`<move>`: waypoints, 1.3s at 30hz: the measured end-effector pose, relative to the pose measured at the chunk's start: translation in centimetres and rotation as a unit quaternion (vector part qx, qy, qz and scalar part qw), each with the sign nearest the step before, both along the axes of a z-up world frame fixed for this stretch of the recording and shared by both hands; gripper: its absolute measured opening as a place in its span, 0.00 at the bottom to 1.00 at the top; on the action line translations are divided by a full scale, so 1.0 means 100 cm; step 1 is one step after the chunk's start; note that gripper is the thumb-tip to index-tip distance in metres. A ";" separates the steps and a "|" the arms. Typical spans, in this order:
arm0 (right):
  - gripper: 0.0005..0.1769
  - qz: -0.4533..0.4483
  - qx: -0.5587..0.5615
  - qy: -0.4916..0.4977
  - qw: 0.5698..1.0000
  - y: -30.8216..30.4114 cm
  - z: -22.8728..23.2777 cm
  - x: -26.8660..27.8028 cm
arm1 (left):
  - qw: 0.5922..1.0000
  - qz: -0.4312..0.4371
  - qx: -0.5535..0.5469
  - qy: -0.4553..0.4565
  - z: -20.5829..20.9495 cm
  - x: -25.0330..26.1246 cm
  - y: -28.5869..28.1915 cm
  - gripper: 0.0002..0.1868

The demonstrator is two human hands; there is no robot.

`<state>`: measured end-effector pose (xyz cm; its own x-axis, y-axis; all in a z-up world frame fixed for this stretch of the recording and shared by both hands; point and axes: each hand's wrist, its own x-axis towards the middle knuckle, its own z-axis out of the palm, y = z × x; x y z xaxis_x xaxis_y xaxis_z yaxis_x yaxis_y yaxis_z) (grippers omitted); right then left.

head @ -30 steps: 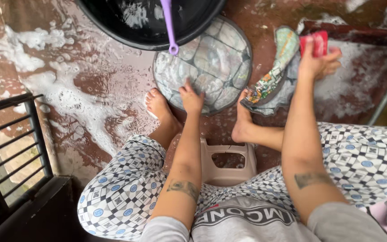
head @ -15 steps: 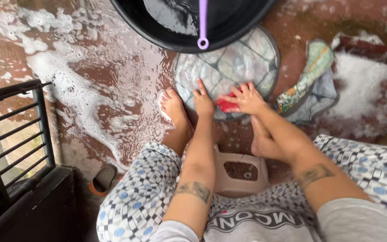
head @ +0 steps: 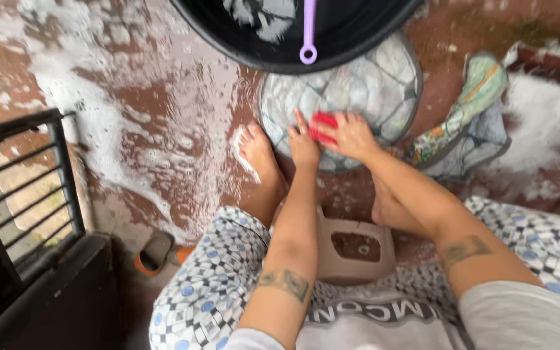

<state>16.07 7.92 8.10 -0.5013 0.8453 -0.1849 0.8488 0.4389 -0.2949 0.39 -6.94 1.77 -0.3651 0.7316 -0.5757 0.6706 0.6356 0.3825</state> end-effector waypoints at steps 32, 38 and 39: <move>0.19 -0.016 -0.109 0.051 0.993 0.025 0.034 -0.009 | 1.000 -0.009 0.021 -0.022 0.008 -0.007 0.010 0.78; 0.20 -0.034 -0.018 0.038 0.999 -0.023 0.012 -0.017 | 0.998 0.031 -0.002 -0.055 0.031 0.000 0.005 0.76; 0.20 -0.056 -0.019 0.030 0.998 -0.001 0.009 -0.004 | 0.997 0.044 0.006 -0.064 0.033 -0.001 0.009 0.77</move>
<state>15.68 7.83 8.96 -0.4147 0.8900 -0.1894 0.8721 0.3294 -0.3618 0.24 -6.01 5.07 -0.3534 0.7070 -0.6125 0.5575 0.6850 0.4690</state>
